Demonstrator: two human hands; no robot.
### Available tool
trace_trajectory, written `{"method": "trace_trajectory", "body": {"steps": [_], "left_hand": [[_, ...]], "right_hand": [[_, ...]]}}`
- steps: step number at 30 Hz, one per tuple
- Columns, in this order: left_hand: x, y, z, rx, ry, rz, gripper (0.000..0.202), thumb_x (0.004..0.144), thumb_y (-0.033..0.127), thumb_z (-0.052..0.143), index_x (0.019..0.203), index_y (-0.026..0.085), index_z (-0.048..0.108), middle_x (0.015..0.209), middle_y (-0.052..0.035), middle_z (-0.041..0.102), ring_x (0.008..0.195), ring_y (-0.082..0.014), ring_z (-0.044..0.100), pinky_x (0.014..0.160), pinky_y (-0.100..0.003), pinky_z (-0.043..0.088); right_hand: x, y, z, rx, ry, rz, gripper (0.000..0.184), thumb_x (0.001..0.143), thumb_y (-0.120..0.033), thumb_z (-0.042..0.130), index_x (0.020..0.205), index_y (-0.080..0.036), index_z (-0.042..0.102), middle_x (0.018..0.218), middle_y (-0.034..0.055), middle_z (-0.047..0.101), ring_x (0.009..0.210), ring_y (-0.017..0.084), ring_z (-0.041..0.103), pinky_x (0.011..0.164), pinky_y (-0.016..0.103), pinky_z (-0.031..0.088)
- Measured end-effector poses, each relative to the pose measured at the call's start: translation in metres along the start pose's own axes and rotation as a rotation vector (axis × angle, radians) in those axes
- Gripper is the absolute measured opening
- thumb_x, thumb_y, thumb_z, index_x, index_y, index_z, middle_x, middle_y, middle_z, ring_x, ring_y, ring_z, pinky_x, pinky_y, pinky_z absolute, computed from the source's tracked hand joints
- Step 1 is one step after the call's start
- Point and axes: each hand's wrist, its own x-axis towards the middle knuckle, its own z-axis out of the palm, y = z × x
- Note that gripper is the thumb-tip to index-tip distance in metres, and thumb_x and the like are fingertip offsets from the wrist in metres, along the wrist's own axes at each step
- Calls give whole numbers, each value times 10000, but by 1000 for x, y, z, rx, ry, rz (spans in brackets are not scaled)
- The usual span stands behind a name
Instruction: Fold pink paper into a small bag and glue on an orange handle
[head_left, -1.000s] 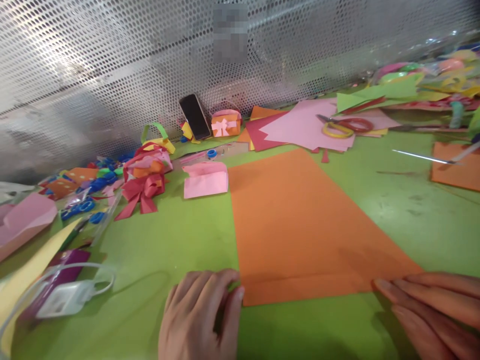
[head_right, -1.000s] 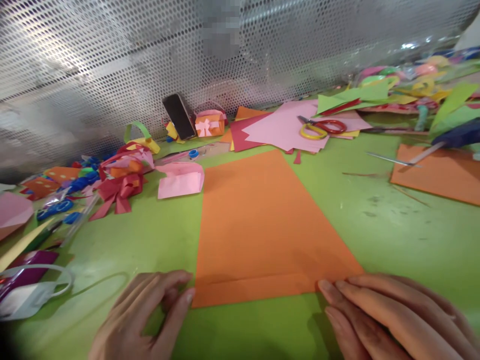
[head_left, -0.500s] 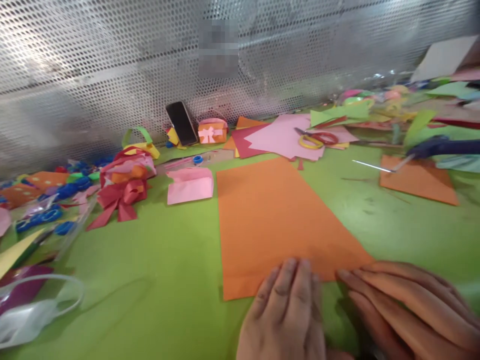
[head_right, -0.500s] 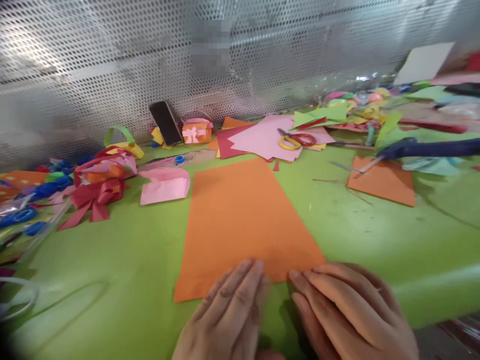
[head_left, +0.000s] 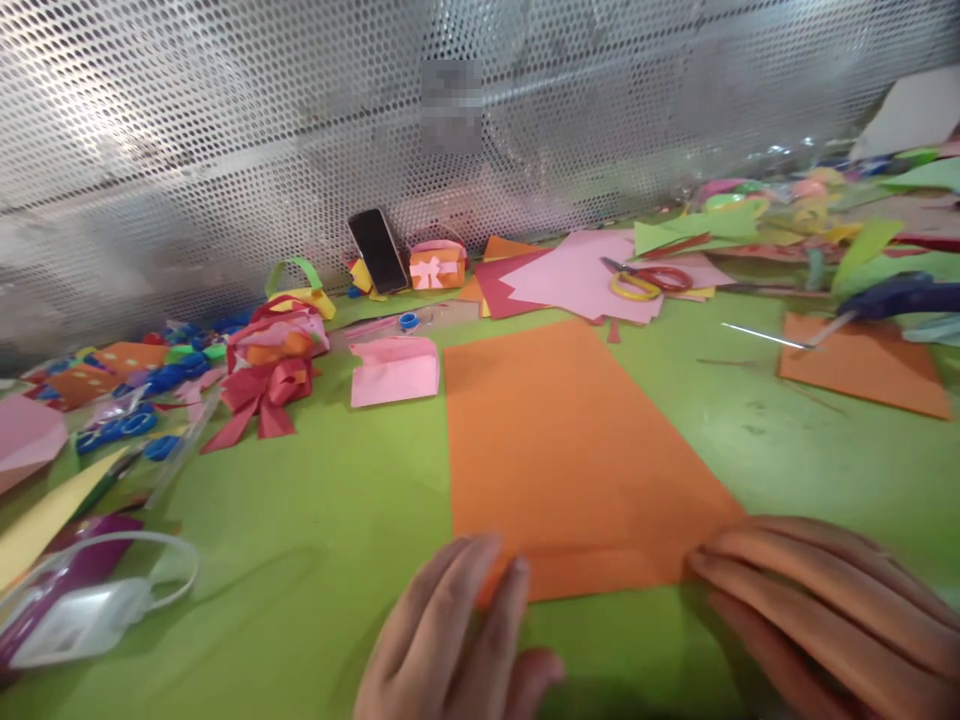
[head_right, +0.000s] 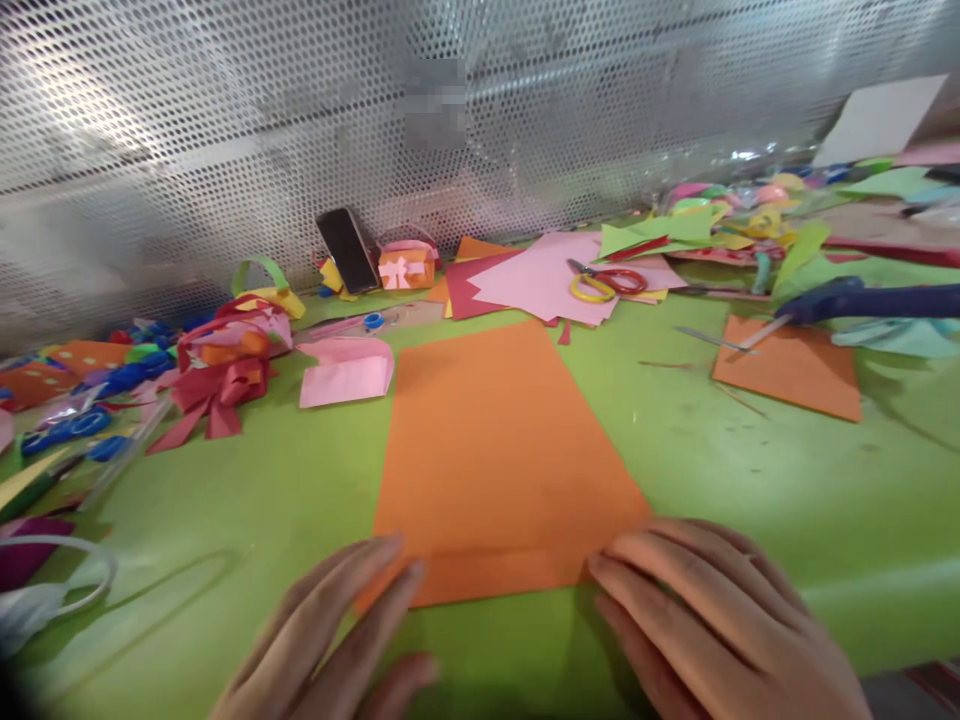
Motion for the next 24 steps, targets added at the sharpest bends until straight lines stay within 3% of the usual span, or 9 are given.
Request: {"method": "trace_trajectory", "body": {"steps": [3,6,11,17,24], "left_hand": [[17,3,6,-168,-102,9,120,935,227,525,956,179,633,888,-45,678,787,-183,666,670,-286,576],[24,2,7,-154,-158,54,104,919,159,517,885,181,613,785,-22,642,674,-174,628,565,-293,543],[27,3,5,-112,-158,66,204,852,-2,474,826,177,569,737,-5,608,627,-165,582,530,-299,488],[32,0,8,-201,-185,-34,192,903,67,420,869,193,561,767,-12,610,654,-169,585,555,-304,492],[30,-9,5,-177,-217,-94,149,940,136,439,934,219,562,824,-4,644,696,-171,627,576,-294,513]], "right_hand": [[0,6,-2,-26,-22,-72,305,919,-205,491,1177,-252,647,1022,9,711,937,178,642,833,311,499],[-3,11,-2,-33,-58,-89,284,948,-217,467,1160,-265,650,1023,-7,707,927,155,648,819,273,504],[-1,16,-2,-1,-115,-69,270,945,-262,502,1179,-275,636,1026,-19,709,963,168,639,858,286,487],[13,15,-6,67,-38,13,221,929,-194,484,1023,-297,655,898,4,701,832,174,653,740,284,532],[25,13,-5,196,-115,251,135,926,-298,528,824,-280,615,786,27,648,716,180,645,574,260,539]]}}
